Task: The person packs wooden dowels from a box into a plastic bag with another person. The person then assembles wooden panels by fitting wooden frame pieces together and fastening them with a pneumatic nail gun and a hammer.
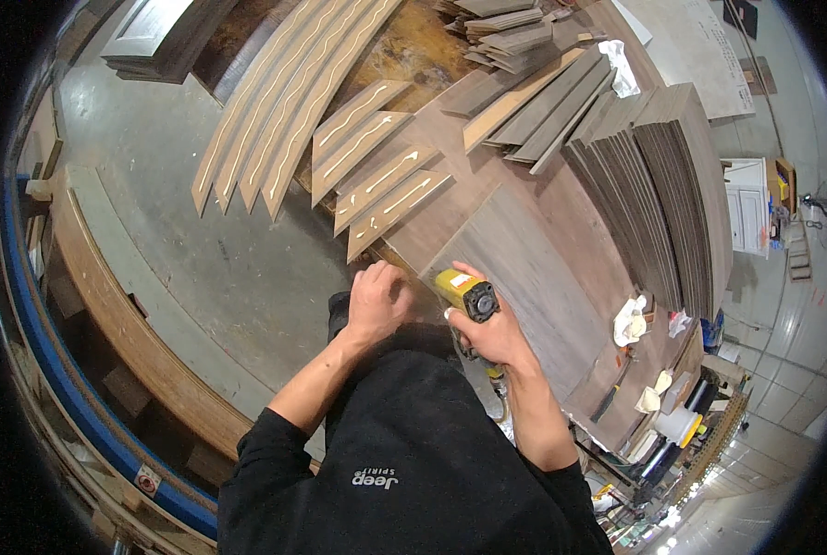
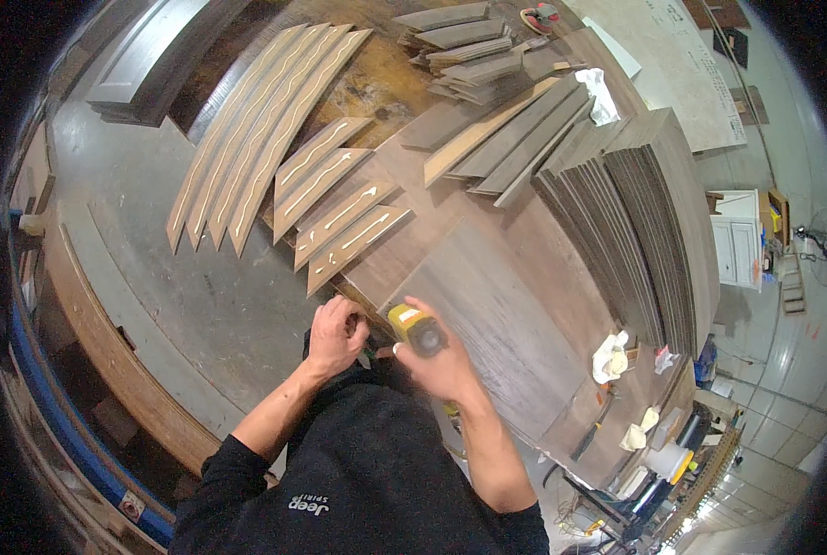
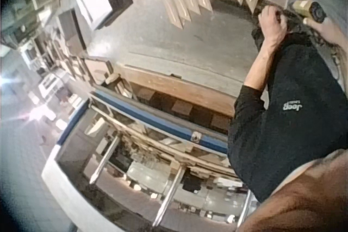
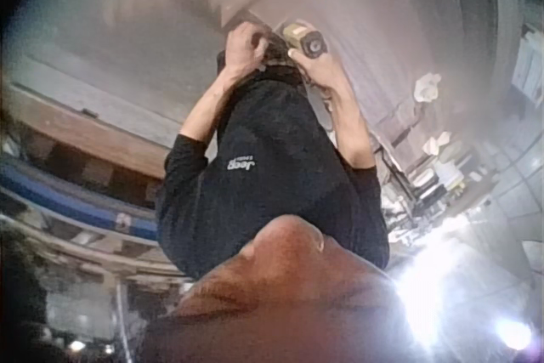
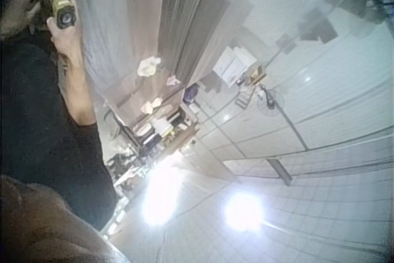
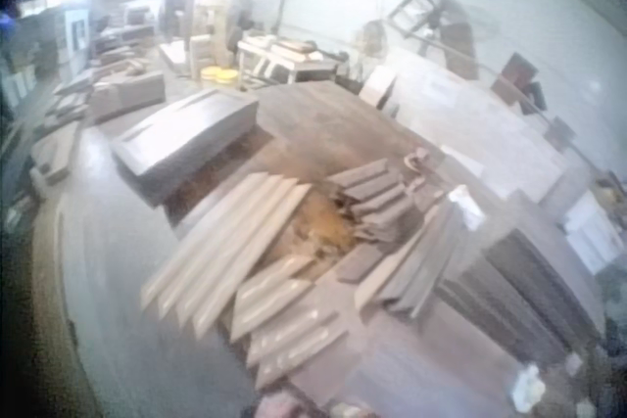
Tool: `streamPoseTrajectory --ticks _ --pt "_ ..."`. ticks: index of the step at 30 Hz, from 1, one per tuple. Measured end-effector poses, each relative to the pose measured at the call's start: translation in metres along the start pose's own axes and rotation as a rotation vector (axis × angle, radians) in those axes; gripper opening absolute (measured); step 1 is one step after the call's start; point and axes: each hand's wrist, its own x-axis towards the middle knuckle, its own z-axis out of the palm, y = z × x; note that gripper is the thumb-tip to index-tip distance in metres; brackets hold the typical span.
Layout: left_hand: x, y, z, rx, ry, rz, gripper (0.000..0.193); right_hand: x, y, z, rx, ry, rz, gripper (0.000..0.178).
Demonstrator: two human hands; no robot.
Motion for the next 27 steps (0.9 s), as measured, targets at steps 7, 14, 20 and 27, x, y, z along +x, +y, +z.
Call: streamPoseTrajectory --ticks 7,14,20,27 --pt "0.002 0.006 -0.004 -0.068 0.044 0.012 0.022 -0.015 0.017 -0.002 0.172 -0.028 -0.001 0.074" --pt "0.003 0.009 -0.006 0.010 -0.110 0.048 0.029 -0.022 0.023 0.004 0.203 -0.010 0.050 0.072" --pt "0.005 0.003 -0.007 0.024 -0.140 0.069 0.032 -0.018 0.024 0.006 0.179 0.005 0.004 0.071" --pt "0.008 0.003 -0.006 0.046 -0.140 0.076 0.034 -0.011 0.030 0.001 0.066 0.005 -0.041 0.070"
